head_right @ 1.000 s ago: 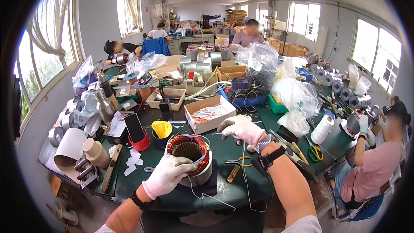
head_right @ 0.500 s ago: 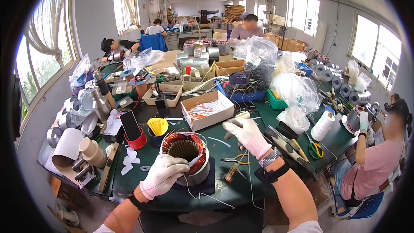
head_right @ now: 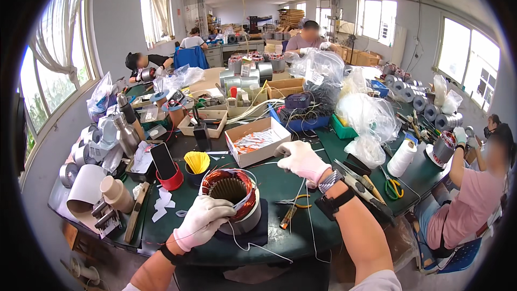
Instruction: The person threads a white wire through the slots of a motor stator, looping and tying it to secure the copper windings. The person uses a small pair of pliers to pull the wire tight and trim it.
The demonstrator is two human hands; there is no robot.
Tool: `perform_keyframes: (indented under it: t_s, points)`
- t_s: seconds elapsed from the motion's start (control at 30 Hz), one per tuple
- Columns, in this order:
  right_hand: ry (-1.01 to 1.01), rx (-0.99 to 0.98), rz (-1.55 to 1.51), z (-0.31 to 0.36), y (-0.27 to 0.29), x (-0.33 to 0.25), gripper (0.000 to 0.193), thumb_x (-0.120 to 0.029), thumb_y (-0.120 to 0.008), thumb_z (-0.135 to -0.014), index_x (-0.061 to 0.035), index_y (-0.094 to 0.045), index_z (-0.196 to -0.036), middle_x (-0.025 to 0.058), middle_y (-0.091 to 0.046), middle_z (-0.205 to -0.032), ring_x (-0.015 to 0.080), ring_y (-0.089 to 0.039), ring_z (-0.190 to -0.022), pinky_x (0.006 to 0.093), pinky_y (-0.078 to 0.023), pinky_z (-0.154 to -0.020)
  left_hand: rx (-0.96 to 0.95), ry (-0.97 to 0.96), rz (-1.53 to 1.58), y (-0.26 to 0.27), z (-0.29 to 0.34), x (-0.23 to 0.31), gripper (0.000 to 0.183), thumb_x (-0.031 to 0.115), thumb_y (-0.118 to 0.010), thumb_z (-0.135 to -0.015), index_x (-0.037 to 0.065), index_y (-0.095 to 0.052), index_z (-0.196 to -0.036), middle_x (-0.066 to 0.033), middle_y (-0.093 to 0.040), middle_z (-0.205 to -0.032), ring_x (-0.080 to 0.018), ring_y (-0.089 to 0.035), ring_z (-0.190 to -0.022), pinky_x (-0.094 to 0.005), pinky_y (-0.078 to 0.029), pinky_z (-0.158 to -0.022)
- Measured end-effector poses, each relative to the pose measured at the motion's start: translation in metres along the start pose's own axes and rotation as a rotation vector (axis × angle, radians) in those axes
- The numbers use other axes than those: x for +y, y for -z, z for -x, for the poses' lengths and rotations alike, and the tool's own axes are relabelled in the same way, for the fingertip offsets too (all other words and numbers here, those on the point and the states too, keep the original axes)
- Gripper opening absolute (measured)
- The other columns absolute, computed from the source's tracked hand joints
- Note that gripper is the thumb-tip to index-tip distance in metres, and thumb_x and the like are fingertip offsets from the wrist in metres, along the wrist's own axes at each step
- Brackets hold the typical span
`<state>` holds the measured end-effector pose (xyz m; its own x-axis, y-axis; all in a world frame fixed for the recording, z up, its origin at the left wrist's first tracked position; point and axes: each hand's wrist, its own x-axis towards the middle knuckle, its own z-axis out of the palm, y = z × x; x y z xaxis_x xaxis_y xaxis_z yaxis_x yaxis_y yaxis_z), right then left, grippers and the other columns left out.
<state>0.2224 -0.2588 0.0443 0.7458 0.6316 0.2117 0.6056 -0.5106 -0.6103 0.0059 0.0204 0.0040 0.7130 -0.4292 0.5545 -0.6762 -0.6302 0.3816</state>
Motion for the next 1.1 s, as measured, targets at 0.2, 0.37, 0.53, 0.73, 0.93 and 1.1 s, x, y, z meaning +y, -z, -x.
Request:
perform_keyframes:
  t_s: [0.2, 0.37, 0.53, 0.73, 0.93, 1.1]
  points:
    - [-0.334, -0.116, -0.411, 0.037, -0.014, 0.005, 0.030, -0.020, -0.071, -0.094, 0.0007, -0.074, -0.115, 0.0034, -0.071, -0.084, 0.0083, -0.063, -0.063, 0.0244, -0.048, -0.050, -0.002, -0.009, 0.022, 0.000, -0.003, -0.002, 0.034, -0.002, -0.075, -0.080, 0.007, -0.073, -0.113, -0.0099, -0.076, -0.115, -0.0339, -0.071, -0.103, -0.0456, -0.050, -0.090]
    - [-0.287, -0.126, -0.480, 0.061, -0.033, -0.031, 0.022, -0.018, -0.070, -0.097, 0.0010, -0.074, -0.105, 0.0041, -0.074, -0.082, 0.0070, -0.064, -0.069, 0.0253, -0.050, -0.057, 0.028, 0.009, 0.019, 0.002, 0.003, -0.003, 0.037, -0.002, -0.075, -0.079, 0.007, -0.073, -0.115, -0.0099, -0.075, -0.116, -0.0342, -0.070, -0.104, -0.0461, -0.049, -0.092]
    - [-0.079, -0.028, -0.457, 0.064, -0.058, -0.040, 0.022, -0.015, -0.070, -0.099, 0.0062, -0.074, -0.103, 0.0075, -0.075, -0.084, 0.0104, -0.066, -0.075, 0.0293, -0.053, -0.071, -0.004, 0.009, 0.004, -0.002, -0.001, -0.002, 0.040, -0.002, -0.075, -0.080, 0.007, -0.072, -0.119, -0.0097, -0.074, -0.120, -0.0336, -0.068, -0.110, -0.0458, -0.048, -0.095]
    - [0.040, -0.060, -0.400, 0.025, -0.065, -0.040, 0.024, -0.006, -0.066, -0.101, 0.0064, -0.072, -0.121, 0.0067, -0.078, -0.103, 0.0096, -0.069, -0.092, 0.0290, -0.057, -0.086, 0.010, 0.013, 0.021, 0.000, 0.000, 0.001, 0.038, -0.001, -0.075, -0.081, 0.006, -0.072, -0.118, -0.0104, -0.074, -0.119, -0.0341, -0.069, -0.110, -0.0469, -0.049, -0.096]
    - [0.149, -0.029, -0.229, 0.006, -0.071, -0.047, 0.026, -0.007, -0.067, -0.098, 0.0050, -0.075, -0.120, 0.0136, -0.080, -0.103, 0.0139, -0.074, -0.092, 0.0312, -0.058, -0.086, -0.041, 0.048, 0.072, -0.003, -0.002, -0.004, 0.033, 0.002, -0.073, -0.082, 0.003, -0.072, -0.115, -0.0131, -0.075, -0.116, -0.0356, -0.069, -0.109, -0.0456, -0.050, -0.094]
    - [0.144, 0.114, 0.038, 0.012, -0.076, -0.067, 0.023, -0.011, -0.065, -0.095, 0.0008, -0.079, -0.109, 0.0208, -0.079, -0.095, 0.0327, -0.078, -0.088, 0.0384, -0.059, -0.083, 0.013, 0.007, 0.044, -0.005, 0.003, -0.009, 0.034, 0.002, -0.074, -0.081, 0.004, -0.070, -0.115, -0.0136, -0.074, -0.114, -0.0377, -0.069, -0.105, -0.0463, -0.052, -0.091]
